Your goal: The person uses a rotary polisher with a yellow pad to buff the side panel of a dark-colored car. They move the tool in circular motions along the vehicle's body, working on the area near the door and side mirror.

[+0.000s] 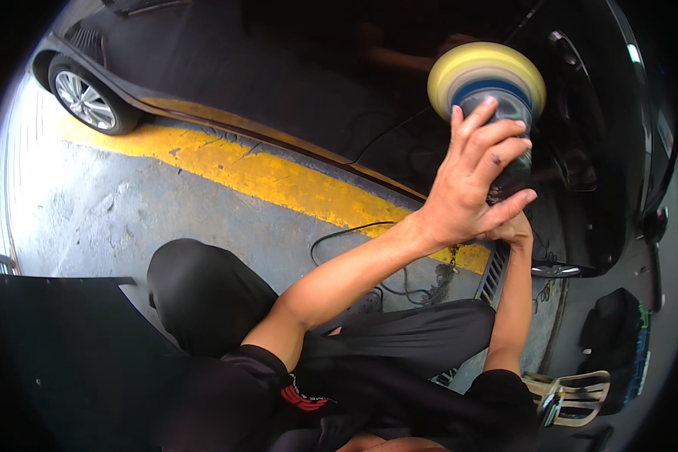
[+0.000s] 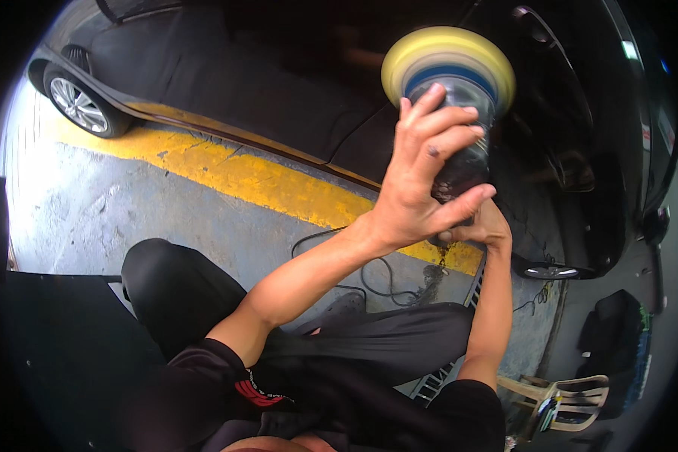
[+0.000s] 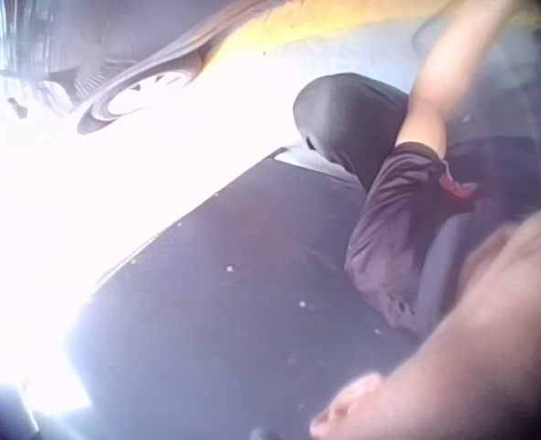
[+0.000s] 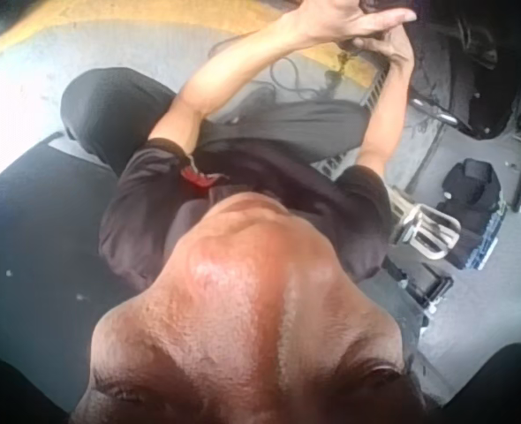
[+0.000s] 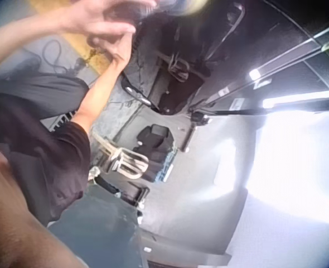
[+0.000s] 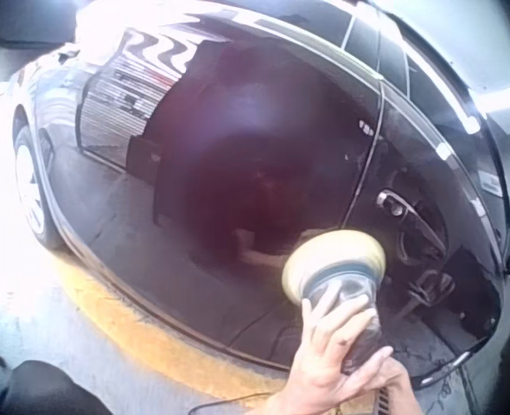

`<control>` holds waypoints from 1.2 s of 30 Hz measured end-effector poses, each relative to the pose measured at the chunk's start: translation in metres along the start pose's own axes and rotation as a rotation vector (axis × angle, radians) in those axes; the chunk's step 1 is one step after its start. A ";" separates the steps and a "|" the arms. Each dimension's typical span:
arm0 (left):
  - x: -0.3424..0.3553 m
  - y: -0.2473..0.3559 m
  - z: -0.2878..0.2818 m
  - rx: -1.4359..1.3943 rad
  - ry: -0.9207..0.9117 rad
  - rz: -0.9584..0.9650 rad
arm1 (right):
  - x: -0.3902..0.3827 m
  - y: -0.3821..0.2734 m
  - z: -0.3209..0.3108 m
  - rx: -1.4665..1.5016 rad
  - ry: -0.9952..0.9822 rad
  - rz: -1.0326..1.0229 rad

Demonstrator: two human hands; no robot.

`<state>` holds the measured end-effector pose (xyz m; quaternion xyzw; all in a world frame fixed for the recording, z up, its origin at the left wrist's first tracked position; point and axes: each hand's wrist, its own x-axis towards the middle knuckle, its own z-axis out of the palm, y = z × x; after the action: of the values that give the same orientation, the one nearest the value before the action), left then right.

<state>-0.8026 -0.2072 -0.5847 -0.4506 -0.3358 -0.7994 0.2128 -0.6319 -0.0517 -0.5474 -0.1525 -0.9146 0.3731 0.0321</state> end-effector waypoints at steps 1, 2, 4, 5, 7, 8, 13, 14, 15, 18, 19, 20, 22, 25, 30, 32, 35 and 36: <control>-0.004 0.001 0.003 -0.013 0.015 -0.014 | -0.002 0.000 0.000 -0.019 0.017 -0.003; -0.009 0.000 0.004 -0.021 0.019 -0.023 | -0.002 0.002 0.002 -0.030 0.035 -0.014; -0.021 -0.005 0.002 -0.003 0.048 -0.024 | 0.000 0.005 0.001 -0.021 0.003 0.071; -0.029 -0.007 0.002 0.003 0.062 -0.026 | 0.000 0.006 0.003 -0.009 -0.003 0.116; -0.045 -0.013 0.003 0.015 0.110 -0.038 | -0.005 0.021 -0.001 -0.039 0.007 0.198; -0.052 -0.016 0.003 0.022 0.132 -0.042 | -0.004 0.028 0.000 -0.078 0.017 0.229; -0.092 -0.038 -0.009 0.119 0.192 -0.067 | 0.017 -0.018 0.023 -0.239 -0.076 0.178; -0.098 -0.041 -0.008 0.107 0.207 -0.069 | 0.019 -0.011 0.020 -0.260 -0.150 0.153; -0.108 -0.047 -0.012 0.101 0.220 -0.089 | 0.025 -0.012 0.022 -0.258 -0.200 0.176; -0.132 -0.059 -0.017 0.079 0.242 -0.138 | 0.034 -0.001 0.032 -0.257 -0.251 0.148; -0.140 -0.061 -0.018 0.058 0.273 -0.173 | 0.034 0.008 0.035 -0.251 -0.241 0.138; -0.149 -0.064 -0.019 0.064 0.271 -0.192 | 0.034 0.017 0.035 -0.257 -0.245 0.143; -0.165 -0.070 -0.021 0.072 0.315 -0.225 | 0.036 0.032 0.039 -0.321 -0.249 0.144; -0.182 -0.073 -0.025 0.118 0.328 -0.295 | 0.040 0.040 0.041 -0.470 -0.308 0.234; -0.194 -0.077 -0.034 0.117 0.426 -0.357 | 0.053 0.027 0.051 -0.495 -0.333 0.257; -0.191 -0.079 -0.039 0.115 0.424 -0.353 | 0.059 0.020 0.055 -0.509 -0.355 0.264; -0.179 -0.080 -0.051 0.156 0.417 -0.338 | 0.067 0.009 0.062 -0.544 -0.360 0.231; -0.173 -0.080 -0.055 0.167 0.419 -0.323 | 0.067 0.012 0.062 -0.547 -0.345 0.185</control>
<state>-0.7990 -0.1860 -0.7815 -0.1968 -0.4168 -0.8682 0.1836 -0.7036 -0.0650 -0.6045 -0.1725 -0.9551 0.1354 -0.1990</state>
